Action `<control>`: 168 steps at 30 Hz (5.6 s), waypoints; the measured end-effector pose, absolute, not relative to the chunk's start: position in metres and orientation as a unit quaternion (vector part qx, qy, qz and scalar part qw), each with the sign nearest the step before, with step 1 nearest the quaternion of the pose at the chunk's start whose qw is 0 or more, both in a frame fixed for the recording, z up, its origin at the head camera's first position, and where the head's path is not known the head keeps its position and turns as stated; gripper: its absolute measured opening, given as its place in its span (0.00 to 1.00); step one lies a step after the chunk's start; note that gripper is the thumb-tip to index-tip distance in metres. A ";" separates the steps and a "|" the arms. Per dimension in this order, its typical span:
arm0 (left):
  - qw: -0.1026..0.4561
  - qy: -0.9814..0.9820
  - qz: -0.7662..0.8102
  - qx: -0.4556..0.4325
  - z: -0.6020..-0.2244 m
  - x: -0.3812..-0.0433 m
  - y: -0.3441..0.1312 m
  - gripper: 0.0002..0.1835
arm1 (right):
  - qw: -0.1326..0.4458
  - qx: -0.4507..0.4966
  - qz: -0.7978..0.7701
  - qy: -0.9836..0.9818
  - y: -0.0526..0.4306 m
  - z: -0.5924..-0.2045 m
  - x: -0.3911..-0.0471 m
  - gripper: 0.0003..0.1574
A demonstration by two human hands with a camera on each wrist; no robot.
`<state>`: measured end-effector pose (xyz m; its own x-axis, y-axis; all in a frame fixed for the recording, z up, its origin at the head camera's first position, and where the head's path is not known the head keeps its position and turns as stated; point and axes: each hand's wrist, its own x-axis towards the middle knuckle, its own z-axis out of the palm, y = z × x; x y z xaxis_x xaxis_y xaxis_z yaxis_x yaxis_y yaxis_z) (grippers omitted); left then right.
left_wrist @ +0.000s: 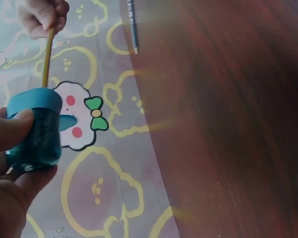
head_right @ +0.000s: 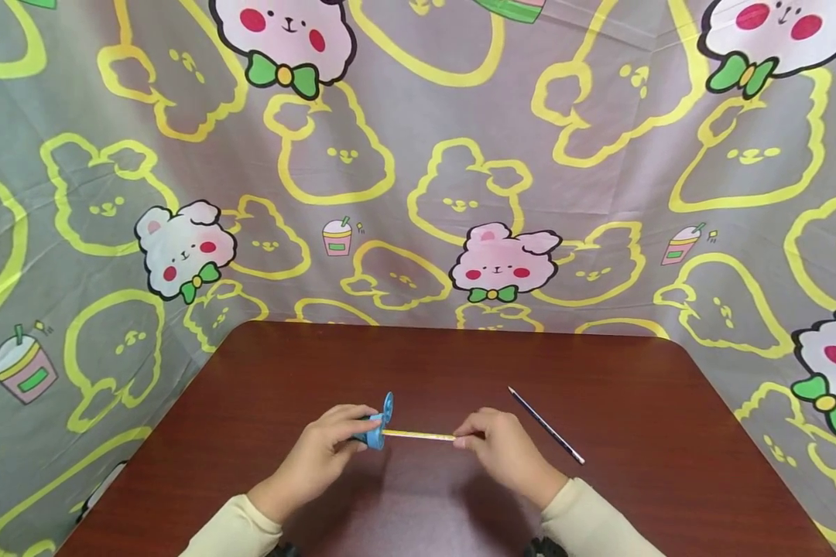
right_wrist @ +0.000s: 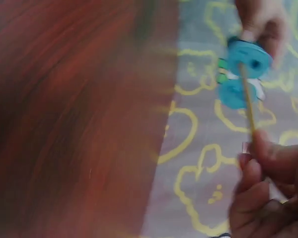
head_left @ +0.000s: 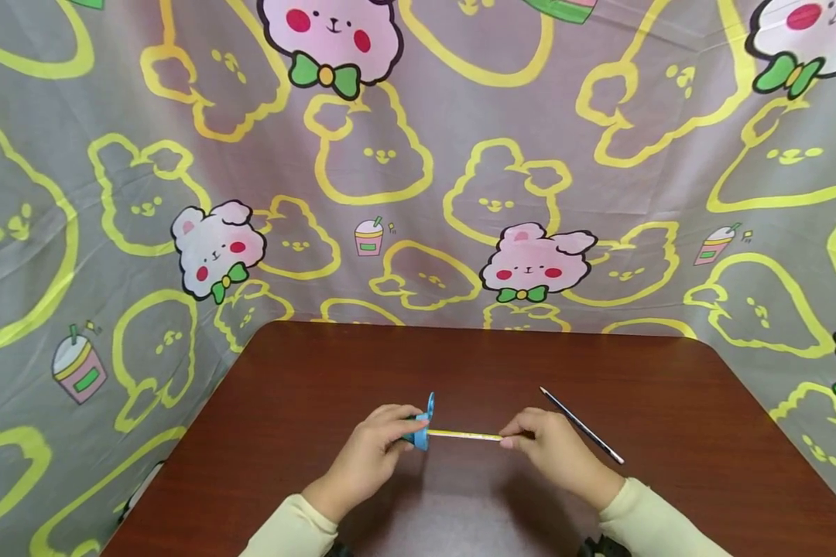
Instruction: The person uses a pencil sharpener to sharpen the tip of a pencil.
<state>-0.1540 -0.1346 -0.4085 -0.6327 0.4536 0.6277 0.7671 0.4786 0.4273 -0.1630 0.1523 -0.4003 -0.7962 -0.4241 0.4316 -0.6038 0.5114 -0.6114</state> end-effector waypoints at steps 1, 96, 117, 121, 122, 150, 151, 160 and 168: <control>0.239 -0.825 -0.340 -0.383 -0.409 -0.154 -0.135 0.25 | 0.055 0.270 0.421 -0.864 0.154 -0.399 -0.164 0.02; 0.258 -0.817 -0.333 -0.394 -0.408 -0.152 -0.135 0.24 | -0.071 0.217 0.471 -0.852 0.159 -0.398 -0.164 0.09; 0.194 -0.840 -0.361 -0.354 -0.404 -0.151 -0.136 0.22 | 0.047 0.305 0.417 -0.855 0.156 -0.405 -0.164 0.06; 0.238 -0.830 -0.312 -0.396 -0.407 -0.150 -0.134 0.23 | -0.113 0.215 0.476 -0.845 0.162 -0.401 -0.166 0.12; 0.238 -0.830 -0.316 -0.392 -0.408 -0.149 -0.134 0.23 | -0.096 0.229 0.462 -0.851 0.161 -0.402 -0.166 0.11; 0.164 -0.842 -0.413 -0.305 -0.406 -0.150 -0.132 0.22 | 0.248 0.341 0.252 -0.871 0.148 -0.408 -0.164 0.03; 0.148 -0.843 -0.431 -0.286 -0.404 -0.150 -0.132 0.21 | 0.298 0.354 0.232 -0.855 0.147 -0.410 -0.164 0.05; 0.104 -0.836 -0.470 -0.264 -0.399 -0.151 -0.133 0.20 | 0.409 0.414 0.247 -0.775 0.147 -0.417 -0.164 0.20; 0.222 -0.827 -0.342 -0.388 -0.409 -0.151 -0.132 0.22 | -0.100 0.227 0.493 -0.834 0.158 -0.404 -0.162 0.11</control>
<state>-0.1512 -0.1317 -0.4088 -0.6012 0.4890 0.6320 0.7926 0.4652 0.3941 -0.1621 0.1585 -0.4043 -0.8772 -0.4766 0.0577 -0.2800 0.4103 -0.8679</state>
